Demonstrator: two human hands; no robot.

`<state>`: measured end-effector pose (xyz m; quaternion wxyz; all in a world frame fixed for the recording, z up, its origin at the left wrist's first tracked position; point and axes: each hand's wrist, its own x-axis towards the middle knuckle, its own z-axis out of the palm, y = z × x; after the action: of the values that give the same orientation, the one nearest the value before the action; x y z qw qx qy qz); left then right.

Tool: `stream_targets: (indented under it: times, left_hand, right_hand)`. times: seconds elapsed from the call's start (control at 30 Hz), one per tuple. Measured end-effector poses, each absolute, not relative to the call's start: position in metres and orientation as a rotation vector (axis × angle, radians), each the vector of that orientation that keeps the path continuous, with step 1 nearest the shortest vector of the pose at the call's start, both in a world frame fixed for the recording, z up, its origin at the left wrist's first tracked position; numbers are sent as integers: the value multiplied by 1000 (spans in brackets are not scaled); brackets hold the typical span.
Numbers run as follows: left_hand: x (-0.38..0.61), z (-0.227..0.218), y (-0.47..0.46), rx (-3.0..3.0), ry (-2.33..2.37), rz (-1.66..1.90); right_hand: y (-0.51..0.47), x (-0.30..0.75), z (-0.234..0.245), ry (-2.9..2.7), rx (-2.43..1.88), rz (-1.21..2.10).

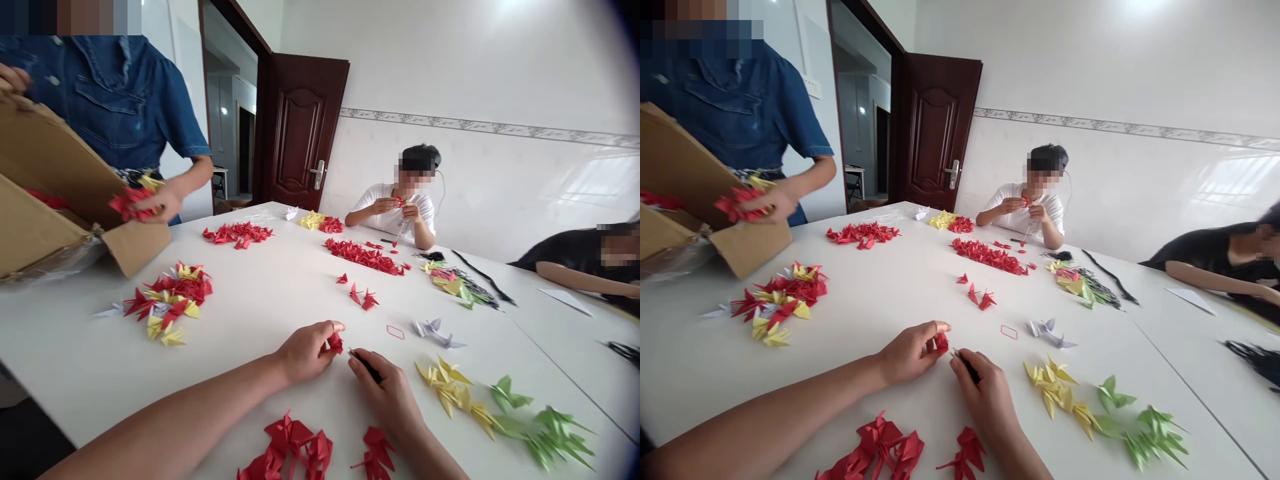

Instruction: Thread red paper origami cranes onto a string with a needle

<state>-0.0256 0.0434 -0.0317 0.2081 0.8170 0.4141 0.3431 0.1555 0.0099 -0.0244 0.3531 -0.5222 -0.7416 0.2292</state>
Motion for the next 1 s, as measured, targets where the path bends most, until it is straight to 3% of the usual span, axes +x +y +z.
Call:
stream_targets:
  times: [1.0]
  left_hand:
    - [-52, -29, 72, 2011, 1391, 1006]
  right_hand:
    - [19, 162, -31, -1653, -1444, 729]
